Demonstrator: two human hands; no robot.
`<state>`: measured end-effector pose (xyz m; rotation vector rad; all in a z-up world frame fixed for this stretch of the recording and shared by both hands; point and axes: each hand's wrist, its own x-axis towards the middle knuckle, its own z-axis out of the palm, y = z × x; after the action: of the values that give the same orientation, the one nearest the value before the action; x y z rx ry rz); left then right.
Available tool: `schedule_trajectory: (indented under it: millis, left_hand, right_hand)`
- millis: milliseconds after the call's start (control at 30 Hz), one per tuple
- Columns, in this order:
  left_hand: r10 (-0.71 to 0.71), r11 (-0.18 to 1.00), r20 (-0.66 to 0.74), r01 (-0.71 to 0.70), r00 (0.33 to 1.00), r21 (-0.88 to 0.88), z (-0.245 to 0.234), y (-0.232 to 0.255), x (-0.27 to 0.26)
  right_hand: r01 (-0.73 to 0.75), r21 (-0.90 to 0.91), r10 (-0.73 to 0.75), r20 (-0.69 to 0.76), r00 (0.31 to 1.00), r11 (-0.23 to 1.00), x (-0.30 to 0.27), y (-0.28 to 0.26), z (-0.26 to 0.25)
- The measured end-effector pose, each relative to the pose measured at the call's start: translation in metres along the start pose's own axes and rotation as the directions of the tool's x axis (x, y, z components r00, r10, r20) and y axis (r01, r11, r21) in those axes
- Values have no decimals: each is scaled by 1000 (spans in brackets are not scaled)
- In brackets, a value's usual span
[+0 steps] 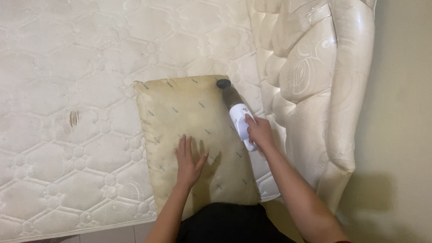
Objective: The person vacuums a pillow on a bed using a handheld vacuum cleaner, moving the nozzle across the surface and flipping the pillow to clean both sides.
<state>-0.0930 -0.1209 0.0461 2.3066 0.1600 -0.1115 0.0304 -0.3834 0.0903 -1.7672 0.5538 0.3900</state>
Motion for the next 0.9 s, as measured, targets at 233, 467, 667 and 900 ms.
schedule_trajectory:
  millis: [233,467,667,900]
  left_hand:
    - [-45,919,-40,26,998,-394,-51,55,-4]
    - [-156,874,-26,125,987,-470,-72,69,-22]
    - [-128,863,1,112,992,-493,-83,67,-30]
    - [-143,835,75,161,987,-526,-90,70,-28]
  right_hand:
    - [27,-42,-28,-28,999,999,59,-2,13]
    - [-61,48,62,-19,998,997,76,-7,16]
    - [16,-37,-17,-40,999,999,22,-2,8]
    - [-84,74,89,-73,993,994,-48,-6,3]
